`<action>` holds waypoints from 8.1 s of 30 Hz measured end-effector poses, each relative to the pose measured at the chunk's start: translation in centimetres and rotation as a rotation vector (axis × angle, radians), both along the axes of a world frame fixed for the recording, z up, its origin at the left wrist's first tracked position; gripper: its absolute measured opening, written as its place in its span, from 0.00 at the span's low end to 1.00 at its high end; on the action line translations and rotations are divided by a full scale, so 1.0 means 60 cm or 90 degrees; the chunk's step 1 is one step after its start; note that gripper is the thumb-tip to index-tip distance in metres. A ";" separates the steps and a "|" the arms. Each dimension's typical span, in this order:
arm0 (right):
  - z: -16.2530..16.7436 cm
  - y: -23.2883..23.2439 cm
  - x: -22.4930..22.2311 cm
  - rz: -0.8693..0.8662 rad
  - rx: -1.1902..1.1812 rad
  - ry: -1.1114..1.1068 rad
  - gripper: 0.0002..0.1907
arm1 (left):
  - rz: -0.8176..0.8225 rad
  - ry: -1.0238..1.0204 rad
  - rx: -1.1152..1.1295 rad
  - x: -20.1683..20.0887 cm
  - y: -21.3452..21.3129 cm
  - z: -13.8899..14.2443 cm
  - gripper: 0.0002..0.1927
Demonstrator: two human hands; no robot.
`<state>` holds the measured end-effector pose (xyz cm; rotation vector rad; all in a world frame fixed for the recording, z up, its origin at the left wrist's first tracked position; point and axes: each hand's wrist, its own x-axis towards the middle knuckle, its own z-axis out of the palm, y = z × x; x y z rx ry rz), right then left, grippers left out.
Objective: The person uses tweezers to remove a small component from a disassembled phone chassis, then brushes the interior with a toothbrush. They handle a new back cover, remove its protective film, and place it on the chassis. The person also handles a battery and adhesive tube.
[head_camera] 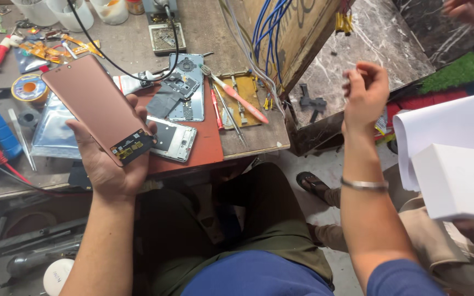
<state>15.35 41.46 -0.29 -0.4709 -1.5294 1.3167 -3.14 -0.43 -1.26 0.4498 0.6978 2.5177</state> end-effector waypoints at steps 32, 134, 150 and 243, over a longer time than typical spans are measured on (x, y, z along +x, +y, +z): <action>0.031 -0.393 -0.169 0.710 -0.266 -0.136 0.25 | -0.044 0.044 -0.006 0.078 0.023 0.048 0.37; 0.047 -0.446 -0.135 0.446 0.410 -0.196 0.21 | 0.119 -0.036 -0.051 0.071 0.030 0.019 0.25; 0.070 -0.309 -0.315 0.505 0.038 -0.319 0.13 | 0.143 -0.052 -0.015 0.046 0.017 -0.011 0.26; 0.047 -0.279 -0.114 0.196 0.446 -0.457 0.12 | -0.011 -0.040 0.053 0.034 0.028 0.000 0.34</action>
